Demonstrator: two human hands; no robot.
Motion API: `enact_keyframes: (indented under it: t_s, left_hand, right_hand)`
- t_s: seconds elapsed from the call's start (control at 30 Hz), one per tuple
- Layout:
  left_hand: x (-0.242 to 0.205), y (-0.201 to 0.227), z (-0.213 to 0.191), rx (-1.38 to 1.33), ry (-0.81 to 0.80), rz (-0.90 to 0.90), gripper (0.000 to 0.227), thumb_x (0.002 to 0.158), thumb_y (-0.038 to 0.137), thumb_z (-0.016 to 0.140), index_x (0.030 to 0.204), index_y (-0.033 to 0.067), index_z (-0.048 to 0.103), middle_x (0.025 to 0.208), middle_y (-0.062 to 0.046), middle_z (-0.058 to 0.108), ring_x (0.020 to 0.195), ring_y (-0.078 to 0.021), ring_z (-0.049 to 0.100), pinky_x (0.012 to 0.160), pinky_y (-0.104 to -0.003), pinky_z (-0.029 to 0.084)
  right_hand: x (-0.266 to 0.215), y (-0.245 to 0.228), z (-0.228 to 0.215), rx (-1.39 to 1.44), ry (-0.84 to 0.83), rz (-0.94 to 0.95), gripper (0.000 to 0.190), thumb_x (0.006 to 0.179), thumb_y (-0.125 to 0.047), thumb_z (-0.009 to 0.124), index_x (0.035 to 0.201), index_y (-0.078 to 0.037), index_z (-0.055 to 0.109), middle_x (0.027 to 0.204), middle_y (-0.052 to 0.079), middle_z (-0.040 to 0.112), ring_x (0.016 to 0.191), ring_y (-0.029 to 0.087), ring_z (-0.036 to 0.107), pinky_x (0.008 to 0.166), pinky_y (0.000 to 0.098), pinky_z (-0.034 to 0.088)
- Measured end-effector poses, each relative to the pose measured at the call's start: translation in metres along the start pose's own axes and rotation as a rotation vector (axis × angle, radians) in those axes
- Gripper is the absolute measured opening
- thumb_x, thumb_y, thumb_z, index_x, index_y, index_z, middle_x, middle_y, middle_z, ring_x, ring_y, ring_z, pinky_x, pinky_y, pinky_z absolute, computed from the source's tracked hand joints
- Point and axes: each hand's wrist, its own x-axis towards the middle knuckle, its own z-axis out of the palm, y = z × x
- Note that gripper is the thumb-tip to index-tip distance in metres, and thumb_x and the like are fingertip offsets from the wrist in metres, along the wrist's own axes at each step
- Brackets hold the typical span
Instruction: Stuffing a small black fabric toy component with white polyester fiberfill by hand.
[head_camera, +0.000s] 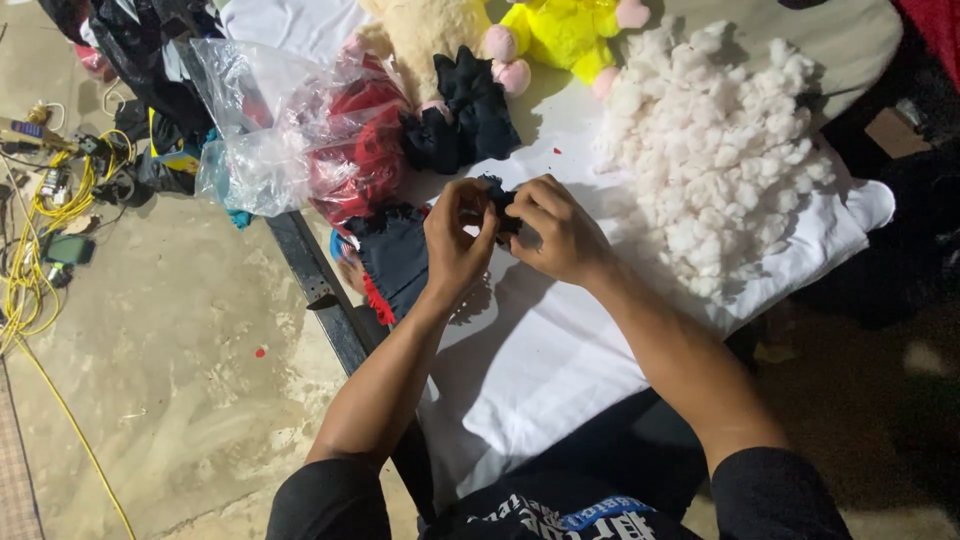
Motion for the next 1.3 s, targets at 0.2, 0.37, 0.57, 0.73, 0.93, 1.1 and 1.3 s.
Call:
enact_keyframes:
  t_s: [0.2,0.37,0.57,0.73,0.93,1.1,1.3]
  left_hand:
    - [0.005,0.021,-0.001,0.094,-0.024,0.122,0.021,0.088,-0.005,0.064,0.108,0.0015,0.062,0.079,-0.011,0.059,0.066,-0.028,0.068,0.051,-0.037,0.061]
    - [0.007,0.019,-0.006,0.118,-0.024,0.141,0.027,0.086,-0.005,0.066,0.111,0.0026,0.062,0.081,-0.011,0.061,0.067,-0.0296,0.067,0.055,-0.039,0.06]
    - [0.006,0.025,-0.003,0.108,-0.06,0.148,0.025,0.086,-0.005,0.066,0.109,0.0033,0.061,0.079,-0.011,0.061,0.065,-0.0293,0.066,0.058,-0.039,0.059]
    - [0.007,0.016,-0.002,0.109,-0.048,0.172,0.028,0.084,-0.003,0.069,0.111,0.0037,0.064,0.078,-0.008,0.061,0.064,-0.0266,0.063,0.059,-0.036,0.055]
    - [0.004,0.012,-0.007,0.09,-0.015,0.154,0.031,0.084,-0.005,0.069,0.114,0.0017,0.064,0.078,-0.012,0.064,0.065,-0.029,0.067,0.058,-0.037,0.057]
    - [0.006,0.003,-0.01,0.041,-0.024,0.107,0.032,0.085,-0.003,0.07,0.116,0.0002,0.063,0.078,-0.013,0.065,0.064,-0.0304,0.068,0.057,-0.039,0.058]
    - [0.008,0.001,-0.012,0.046,-0.022,0.073,0.03,0.086,-0.004,0.067,0.115,0.0,0.063,0.077,-0.016,0.065,0.064,-0.0324,0.069,0.055,-0.039,0.059]
  right_hand:
    - [0.004,-0.012,0.001,-0.195,0.083,-0.005,0.023,0.09,-0.023,0.079,0.079,-0.009,0.065,0.094,0.001,0.041,0.1,0.026,0.051,0.082,0.0381,0.046]
    - [0.011,-0.012,0.002,-0.179,0.087,0.052,0.022,0.087,-0.021,0.08,0.081,-0.009,0.063,0.106,0.004,0.045,0.106,0.03,0.049,0.084,0.0395,0.044]
    - [0.007,-0.009,0.002,-0.075,0.041,0.09,0.017,0.086,-0.009,0.077,0.078,-0.007,0.062,0.11,0.007,0.053,0.111,0.031,0.054,0.085,0.0357,0.048]
    - [0.004,-0.003,-0.001,-0.022,-0.013,0.121,0.013,0.086,-0.009,0.075,0.079,-0.007,0.064,0.109,0.006,0.054,0.11,0.029,0.056,0.082,0.0346,0.052]
    - [0.0,0.001,-0.003,0.072,-0.092,0.154,0.016,0.092,-0.017,0.069,0.081,-0.008,0.063,0.108,0.007,0.054,0.108,0.029,0.058,0.08,0.0361,0.053]
    - [0.005,-0.001,-0.005,0.104,-0.132,0.138,0.039,0.104,-0.024,0.048,0.077,-0.003,0.066,0.098,0.009,0.056,0.102,0.03,0.061,0.075,0.0338,0.056]
    - [0.0,0.002,0.002,0.031,-0.167,0.17,0.017,0.09,-0.018,0.068,0.08,-0.005,0.065,0.091,0.007,0.053,0.092,0.027,0.063,0.069,0.0369,0.056]
